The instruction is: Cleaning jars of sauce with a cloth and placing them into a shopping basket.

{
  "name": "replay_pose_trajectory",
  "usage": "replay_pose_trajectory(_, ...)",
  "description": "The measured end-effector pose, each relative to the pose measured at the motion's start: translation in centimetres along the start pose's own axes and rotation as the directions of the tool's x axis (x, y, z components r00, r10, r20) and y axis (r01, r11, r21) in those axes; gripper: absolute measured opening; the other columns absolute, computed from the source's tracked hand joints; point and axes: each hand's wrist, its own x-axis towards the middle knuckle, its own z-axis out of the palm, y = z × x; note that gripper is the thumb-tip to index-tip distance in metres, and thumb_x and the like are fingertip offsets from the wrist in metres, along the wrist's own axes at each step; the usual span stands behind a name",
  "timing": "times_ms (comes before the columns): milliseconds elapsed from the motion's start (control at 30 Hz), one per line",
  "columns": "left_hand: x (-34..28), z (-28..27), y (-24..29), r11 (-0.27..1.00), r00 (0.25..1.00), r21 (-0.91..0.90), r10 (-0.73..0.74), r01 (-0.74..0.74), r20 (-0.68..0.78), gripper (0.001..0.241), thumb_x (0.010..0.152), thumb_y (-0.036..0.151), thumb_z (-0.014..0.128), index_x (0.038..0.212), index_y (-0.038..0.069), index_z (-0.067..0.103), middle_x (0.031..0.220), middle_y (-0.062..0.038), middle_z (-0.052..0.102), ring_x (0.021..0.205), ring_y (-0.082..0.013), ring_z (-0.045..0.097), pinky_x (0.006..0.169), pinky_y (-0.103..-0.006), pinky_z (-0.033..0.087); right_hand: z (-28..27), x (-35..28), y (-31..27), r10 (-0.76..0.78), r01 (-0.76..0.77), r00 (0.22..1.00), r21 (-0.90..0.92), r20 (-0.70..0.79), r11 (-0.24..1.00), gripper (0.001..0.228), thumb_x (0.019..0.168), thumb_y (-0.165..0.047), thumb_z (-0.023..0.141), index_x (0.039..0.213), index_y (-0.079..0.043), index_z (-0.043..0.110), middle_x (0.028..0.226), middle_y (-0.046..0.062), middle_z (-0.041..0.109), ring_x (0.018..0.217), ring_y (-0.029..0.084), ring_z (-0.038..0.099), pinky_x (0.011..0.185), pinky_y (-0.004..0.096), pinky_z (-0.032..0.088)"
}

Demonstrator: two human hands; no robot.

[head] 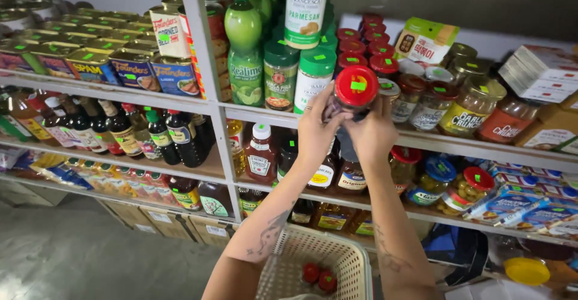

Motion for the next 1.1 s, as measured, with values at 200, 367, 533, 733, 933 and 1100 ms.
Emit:
replay_pose_trajectory(200, 0.5, 1.4, -3.2, 0.993, 0.998, 0.104, -0.062, 0.059, 0.024, 0.068, 0.078, 0.033, 0.084, 0.140, 0.015, 0.060, 0.122, -0.011, 0.064, 0.110, -0.0374, 0.068, 0.096, -0.0455, 0.057, 3.9, -0.4, 2.6, -0.107, 0.091, 0.991, -0.188, -0.078, 0.978, 0.075, 0.058, -0.057, 0.062, 0.122, -0.017, 0.064, 0.109, 0.003, 0.069, 0.083, 0.030, 0.074, 0.055, 0.049, 0.061)
replay_pose_trajectory(367, 1.0, 1.5, -3.9, 0.965, 0.997, 0.263, -0.036, 0.016, 0.074, 0.070, 0.076, 0.035, 0.086, 0.137, 0.010, 0.063, 0.116, -0.014, 0.068, 0.104, -0.0386, 0.071, 0.089, -0.0469, 0.058, 5.3, -0.8, 3.5, -0.166, 0.127, 0.981, -0.307, -0.104, 0.943, 0.060, 0.055, -0.056, 0.062, 0.101, -0.018, 0.069, 0.089, 0.000, 0.068, 0.085, 0.022, 0.071, 0.056, 0.041, 0.060)
replay_pose_trajectory(533, 0.2, 1.6, -3.7, 0.964, 0.995, 0.257, -0.084, 0.066, 0.058, 0.068, 0.078, 0.034, 0.085, 0.137, 0.011, 0.058, 0.113, -0.016, 0.068, 0.102, -0.0407, 0.071, 0.085, -0.0535, 0.058, 5.5, -1.2, 3.1, -0.108, 0.075, 0.991, -0.335, -0.082, 0.939, 0.067, 0.055, -0.058, 0.058, 0.105, -0.015, 0.068, 0.083, 0.000, 0.067, 0.086, 0.020, 0.069, 0.057, 0.041, 0.060)
replay_pose_trajectory(733, -0.2, 2.2, -4.7, 0.945, 0.997, 0.321, -0.071, 0.057, 0.035, 0.048, 0.087, 0.037, 0.076, 0.129, 0.018, 0.062, 0.109, -0.006, 0.065, 0.097, -0.0348, 0.071, 0.079, -0.0498, 0.061, 4.1, -1.6, 2.4, -0.028, 0.016, 0.999, -0.285, -0.038, 0.958, 0.071, 0.058, -0.061, 0.068, 0.112, -0.016, 0.061, 0.077, -0.001, 0.066, 0.080, 0.023, 0.069, 0.060, 0.047, 0.060)
replay_pose_trajectory(933, -1.4, 2.3, -5.2, 0.858, 0.995, 0.505, 0.103, -0.096, 0.015, 0.038, 0.097, 0.032, 0.068, 0.132, 0.017, 0.064, 0.109, -0.007, 0.067, 0.097, -0.0309, 0.073, 0.076, -0.0424, 0.062, 2.4, -2.1, 2.4, -0.088, 0.082, 0.996, -0.235, -0.013, 0.969, 0.063, 0.062, -0.063, 0.081, 0.103, -0.021, 0.059, 0.078, -0.006, 0.067, 0.084, 0.020, 0.070, 0.066, 0.041, 0.062)
replay_pose_trajectory(1100, -2.7, 1.6, -3.5, 0.662, 0.898, 0.653, 0.436, -0.368, 0.065, 0.037, 0.100, 0.020, 0.058, 0.130, -0.001, 0.065, 0.122, -0.019, 0.070, 0.120, -0.0339, 0.065, 0.105, -0.0383, 0.050, 2.9, -2.9, 3.7, -0.243, 0.215, 0.963, -0.214, -0.113, 0.953, 0.045, 0.072, -0.052, 0.084, 0.105, -0.027, 0.065, 0.091, -0.006, 0.074, 0.099, 0.017, 0.072, 0.072, 0.032, 0.061)
